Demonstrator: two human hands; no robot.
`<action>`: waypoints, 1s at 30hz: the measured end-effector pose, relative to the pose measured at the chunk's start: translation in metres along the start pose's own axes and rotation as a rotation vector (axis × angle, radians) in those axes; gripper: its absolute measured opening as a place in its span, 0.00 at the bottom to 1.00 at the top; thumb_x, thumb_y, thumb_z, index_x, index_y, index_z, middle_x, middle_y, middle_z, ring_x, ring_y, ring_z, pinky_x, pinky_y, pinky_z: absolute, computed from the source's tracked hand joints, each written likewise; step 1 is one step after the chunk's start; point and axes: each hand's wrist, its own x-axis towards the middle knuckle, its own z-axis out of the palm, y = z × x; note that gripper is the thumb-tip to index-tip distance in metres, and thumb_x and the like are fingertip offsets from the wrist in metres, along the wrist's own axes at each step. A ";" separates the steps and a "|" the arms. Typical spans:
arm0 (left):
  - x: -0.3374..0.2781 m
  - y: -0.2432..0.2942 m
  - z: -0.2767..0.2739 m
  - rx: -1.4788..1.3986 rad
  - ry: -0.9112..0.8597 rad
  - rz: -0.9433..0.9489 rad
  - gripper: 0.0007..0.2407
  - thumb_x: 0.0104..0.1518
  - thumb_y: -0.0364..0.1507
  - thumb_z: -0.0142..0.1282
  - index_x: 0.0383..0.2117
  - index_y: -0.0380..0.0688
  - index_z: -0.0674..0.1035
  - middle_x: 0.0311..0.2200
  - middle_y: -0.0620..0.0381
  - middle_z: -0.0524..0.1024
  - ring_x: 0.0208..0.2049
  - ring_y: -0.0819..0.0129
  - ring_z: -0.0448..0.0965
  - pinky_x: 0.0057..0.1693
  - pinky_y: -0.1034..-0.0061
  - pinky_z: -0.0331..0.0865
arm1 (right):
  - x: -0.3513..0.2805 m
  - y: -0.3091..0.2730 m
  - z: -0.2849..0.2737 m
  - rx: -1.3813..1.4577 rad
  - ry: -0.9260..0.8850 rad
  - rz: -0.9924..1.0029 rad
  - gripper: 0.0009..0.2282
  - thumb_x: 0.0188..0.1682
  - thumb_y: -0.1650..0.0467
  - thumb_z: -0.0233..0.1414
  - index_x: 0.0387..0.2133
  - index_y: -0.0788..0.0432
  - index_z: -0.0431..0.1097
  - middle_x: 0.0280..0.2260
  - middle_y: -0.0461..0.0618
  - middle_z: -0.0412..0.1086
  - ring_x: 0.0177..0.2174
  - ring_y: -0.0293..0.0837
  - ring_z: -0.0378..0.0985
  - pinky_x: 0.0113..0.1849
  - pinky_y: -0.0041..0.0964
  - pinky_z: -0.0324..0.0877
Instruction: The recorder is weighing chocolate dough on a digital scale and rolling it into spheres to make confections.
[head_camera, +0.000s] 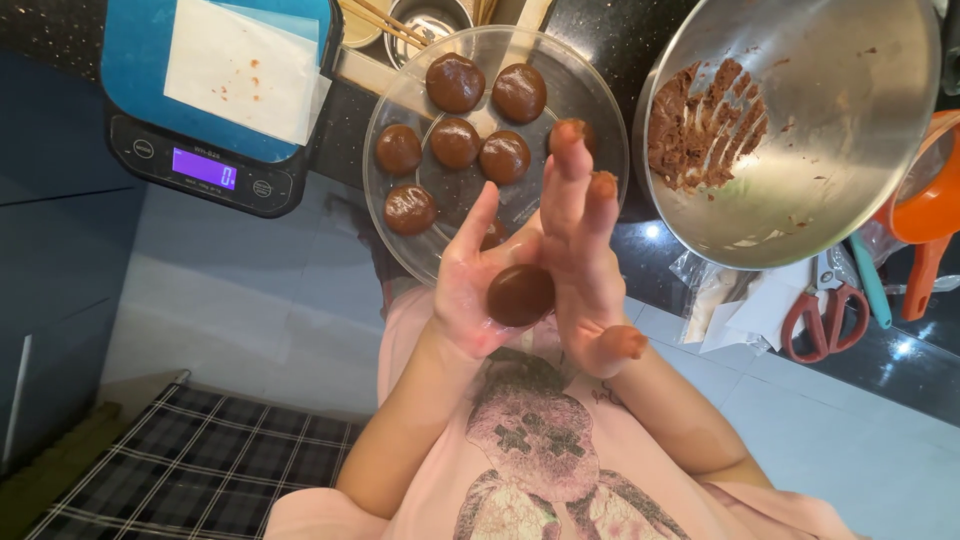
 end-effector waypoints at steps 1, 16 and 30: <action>0.000 -0.001 -0.001 -0.011 0.021 0.007 0.33 0.69 0.55 0.31 0.77 0.51 0.50 0.71 0.54 0.56 0.70 0.62 0.57 0.73 0.65 0.52 | -0.001 -0.001 0.002 0.015 -0.007 0.019 0.39 0.53 0.39 0.24 0.76 0.39 0.33 0.75 0.49 0.28 0.73 0.47 0.22 0.71 0.45 0.18; -0.001 0.001 -0.004 0.363 0.172 0.370 0.34 0.68 0.54 0.26 0.76 0.48 0.45 0.76 0.52 0.45 0.77 0.58 0.43 0.75 0.62 0.41 | 0.006 -0.034 -0.002 -0.206 0.182 0.215 0.28 0.59 0.55 0.46 0.68 0.55 0.52 0.64 0.57 0.58 0.63 0.52 0.61 0.65 0.49 0.55; -0.008 -0.012 -0.013 1.668 0.642 0.945 0.43 0.65 0.63 0.13 0.74 0.38 0.37 0.78 0.45 0.28 0.78 0.51 0.19 0.75 0.44 0.11 | -0.035 0.022 -0.007 0.367 0.311 0.810 0.22 0.54 0.74 0.54 0.62 0.66 0.62 0.59 0.55 0.67 0.56 0.43 0.70 0.56 0.39 0.67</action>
